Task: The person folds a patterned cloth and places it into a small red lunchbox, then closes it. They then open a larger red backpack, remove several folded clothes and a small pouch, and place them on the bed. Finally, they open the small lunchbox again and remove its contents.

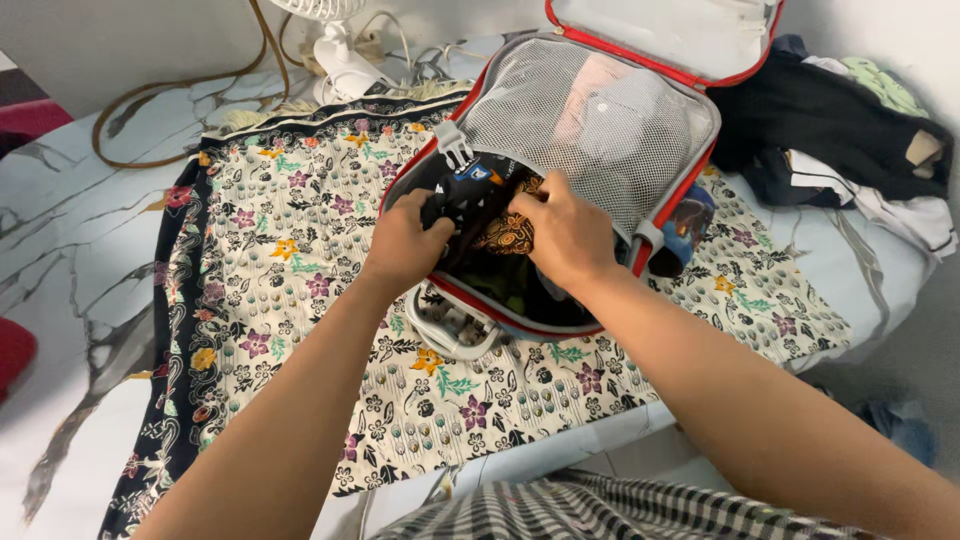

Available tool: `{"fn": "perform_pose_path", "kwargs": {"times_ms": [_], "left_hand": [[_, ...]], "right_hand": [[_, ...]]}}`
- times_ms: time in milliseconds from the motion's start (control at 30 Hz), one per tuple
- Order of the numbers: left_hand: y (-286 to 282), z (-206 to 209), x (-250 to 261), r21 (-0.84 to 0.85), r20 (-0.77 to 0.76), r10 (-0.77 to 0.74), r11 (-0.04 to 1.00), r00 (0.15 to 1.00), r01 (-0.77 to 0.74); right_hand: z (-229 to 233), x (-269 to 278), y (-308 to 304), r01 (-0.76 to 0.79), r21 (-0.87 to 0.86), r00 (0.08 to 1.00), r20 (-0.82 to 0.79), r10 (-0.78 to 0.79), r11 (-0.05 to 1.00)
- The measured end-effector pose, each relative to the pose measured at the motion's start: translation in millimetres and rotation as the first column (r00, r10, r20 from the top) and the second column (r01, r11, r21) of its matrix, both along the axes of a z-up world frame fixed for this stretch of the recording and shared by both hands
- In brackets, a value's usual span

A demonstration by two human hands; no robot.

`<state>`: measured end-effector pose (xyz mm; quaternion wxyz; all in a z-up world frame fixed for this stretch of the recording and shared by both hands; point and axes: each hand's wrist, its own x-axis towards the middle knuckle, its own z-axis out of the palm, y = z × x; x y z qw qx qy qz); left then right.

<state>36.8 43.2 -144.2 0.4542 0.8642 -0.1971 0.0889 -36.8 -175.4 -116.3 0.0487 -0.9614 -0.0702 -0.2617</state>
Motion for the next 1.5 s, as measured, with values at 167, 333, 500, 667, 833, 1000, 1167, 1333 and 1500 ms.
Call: {"fn": "perform_pose_path", "kwargs": {"times_ms": [167,333,500,667,833,1000,1167,1333,1500], "left_hand": [[17,11,-19,-0.152,-0.267,0.034,0.985,0.963,-0.077],[30,5,-39,-0.373,-0.368,0.06,0.905,0.928,-0.206],[11,12,-39,-0.654,-0.422,0.116,0.648,0.899,-0.391],[5,30,-39,-0.695,-0.455,0.239,0.507,0.858,-0.51],[-12,47,-40,-0.722,-0.47,0.331,0.389,0.818,-0.572],[-51,75,-39,-0.768,-0.408,0.299,0.398,0.862,-0.502],[-128,109,-29,-0.748,-0.386,0.196,0.505,0.901,-0.43],[-246,117,-18,-0.701,-0.38,-0.108,0.682,0.918,-0.21],[-388,86,-15,-0.551,-0.383,-0.28,0.834,0.88,0.026]], "right_hand": [[11,-3,-3,-0.021,0.044,0.997,-0.068,0.024,0.999],[12,-23,-1,-0.107,-0.077,0.994,0.015,0.108,0.991],[8,-19,-2,-0.069,-0.152,0.983,-0.182,0.041,0.986],[29,21,-31,-0.087,0.272,0.954,-0.255,0.159,0.958],[64,64,-72,0.116,0.973,0.842,-0.203,0.499,0.201],[102,76,-139,0.3,0.828,0.572,0.242,0.784,-0.474],[145,55,-234,0.021,0.849,0.873,0.242,0.423,-0.527],[128,-4,-349,-0.35,0.934,0.921,0.358,-0.155,0.073],[72,-31,-443,-0.093,0.711,0.771,0.494,-0.402,0.697]]}}
